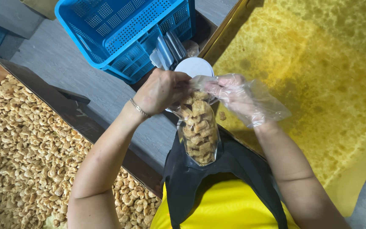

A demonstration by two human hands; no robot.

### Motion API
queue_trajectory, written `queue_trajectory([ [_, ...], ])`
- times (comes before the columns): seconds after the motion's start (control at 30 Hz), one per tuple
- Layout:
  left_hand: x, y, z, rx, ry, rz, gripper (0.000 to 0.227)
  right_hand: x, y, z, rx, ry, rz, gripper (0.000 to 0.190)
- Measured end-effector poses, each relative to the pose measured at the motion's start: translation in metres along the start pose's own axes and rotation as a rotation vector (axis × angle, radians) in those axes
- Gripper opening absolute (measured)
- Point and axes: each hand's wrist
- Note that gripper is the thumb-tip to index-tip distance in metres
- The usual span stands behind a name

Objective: The person scoops cashews from a large tray into clear plastic bags, weighs each bag on a digital scale, and places the filled bags into a blue basket. The person repeats this process multiple times.

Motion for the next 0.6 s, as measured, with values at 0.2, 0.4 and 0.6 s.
queue_trajectory([
  [0.2, -0.008, -0.038, -0.008, 0.247, -0.091, 0.251, 0.034, -0.011, -0.007, -0.014, -0.001, 0.260, 0.088, 0.015],
  [0.4, -0.016, -0.039, -0.008, 0.371, -0.264, 0.233, 0.035, -0.002, 0.005, -0.014, -0.033, 0.142, 0.040, 0.017],
  [0.6, 0.003, -0.015, -0.004, 0.347, -0.236, 0.165, 0.031, 0.007, 0.019, -0.009, -0.098, 0.008, -0.039, 0.023],
])
Point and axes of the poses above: each hand's wrist, its own y-axis away from the middle knuckle, its own z-axis out of the back of the hand, x = y × z, and after that the axes turned 12 degrees about z, right-handed
